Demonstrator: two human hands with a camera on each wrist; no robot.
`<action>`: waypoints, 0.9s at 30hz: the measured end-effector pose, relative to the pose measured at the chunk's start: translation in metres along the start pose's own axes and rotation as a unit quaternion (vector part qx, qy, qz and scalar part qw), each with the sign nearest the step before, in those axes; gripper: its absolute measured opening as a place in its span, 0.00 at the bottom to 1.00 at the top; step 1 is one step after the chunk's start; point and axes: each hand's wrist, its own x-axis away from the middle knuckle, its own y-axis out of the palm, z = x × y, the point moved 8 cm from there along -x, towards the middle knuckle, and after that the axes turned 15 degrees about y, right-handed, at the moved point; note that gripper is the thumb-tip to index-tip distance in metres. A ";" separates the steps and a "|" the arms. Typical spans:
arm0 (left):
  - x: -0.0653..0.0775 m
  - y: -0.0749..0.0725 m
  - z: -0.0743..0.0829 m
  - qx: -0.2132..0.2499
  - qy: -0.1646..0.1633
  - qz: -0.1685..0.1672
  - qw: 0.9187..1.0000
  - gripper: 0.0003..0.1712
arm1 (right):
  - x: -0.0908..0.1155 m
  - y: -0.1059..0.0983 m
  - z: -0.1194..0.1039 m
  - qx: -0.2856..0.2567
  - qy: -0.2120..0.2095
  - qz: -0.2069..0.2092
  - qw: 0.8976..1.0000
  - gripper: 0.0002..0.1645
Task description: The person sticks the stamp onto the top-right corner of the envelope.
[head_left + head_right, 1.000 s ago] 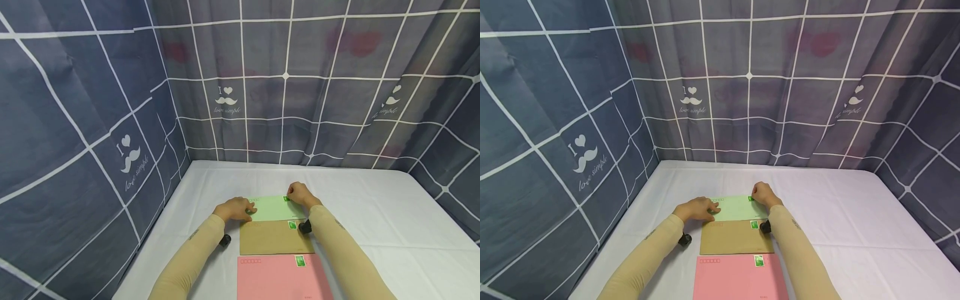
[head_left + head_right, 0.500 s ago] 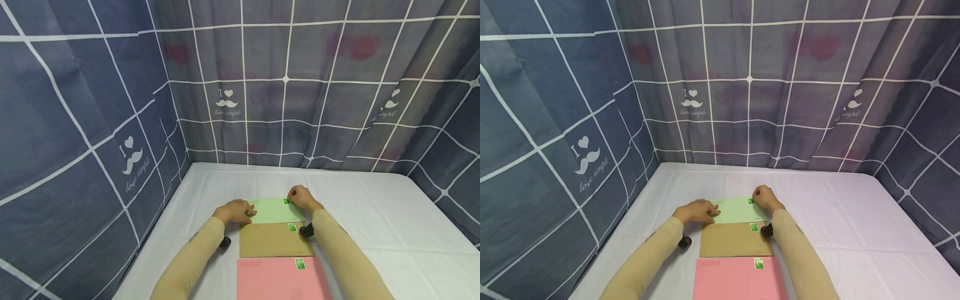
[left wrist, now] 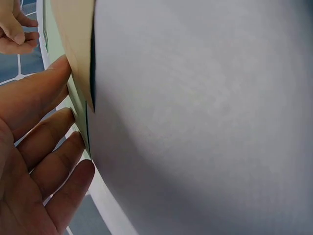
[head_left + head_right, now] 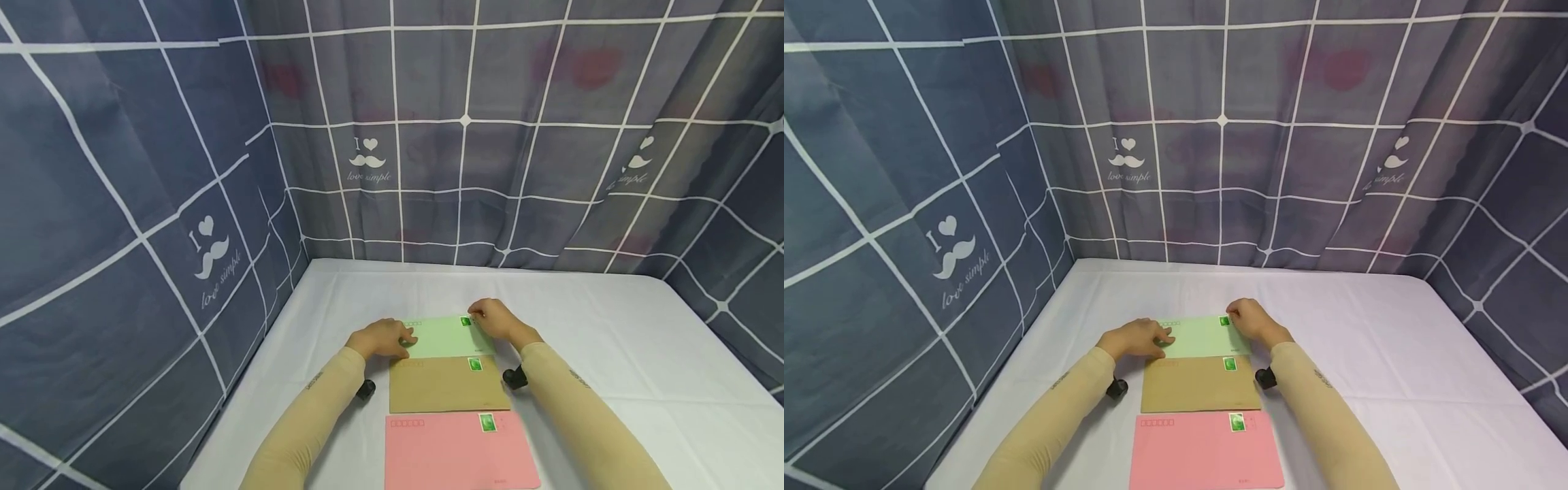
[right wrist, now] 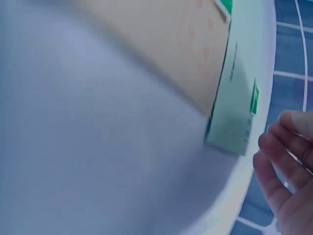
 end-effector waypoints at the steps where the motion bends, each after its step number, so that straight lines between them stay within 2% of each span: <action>1: 0.000 -0.001 0.000 0.000 0.000 0.000 1.000 0.26 | 0.002 -0.001 -0.003 0.011 -0.012 -0.005 1.000 0.15; 4: 0.000 -0.003 0.001 0.000 0.000 -0.001 1.000 0.26 | 0.007 0.000 -0.006 0.045 -0.031 -0.034 0.998 0.20; 9: 0.000 -0.003 0.002 0.000 0.000 -0.001 1.000 0.26 | 0.016 0.007 -0.008 0.076 -0.032 -0.107 0.991 0.27; 14: 0.000 -0.005 0.002 -0.003 -0.002 0.001 1.000 0.26 | 0.028 0.013 -0.013 0.101 -0.031 -0.155 0.982 0.30; 18: 0.000 -0.005 0.002 -0.001 -0.004 0.003 1.000 0.26 | 0.034 0.021 -0.012 0.103 -0.020 -0.187 0.977 0.33; 20: -0.001 -0.004 0.002 0.000 -0.003 0.002 1.000 0.26 | 0.037 0.026 -0.009 0.105 -0.001 -0.205 0.973 0.34; 24: -0.001 -0.001 0.002 0.003 -0.002 -0.001 1.000 0.26 | 0.039 0.033 -0.004 0.129 0.025 -0.221 0.966 0.36; 27: 0.000 -0.001 0.002 0.006 -0.006 0.000 1.000 0.26 | 0.037 0.034 -0.005 0.140 0.023 -0.216 0.966 0.36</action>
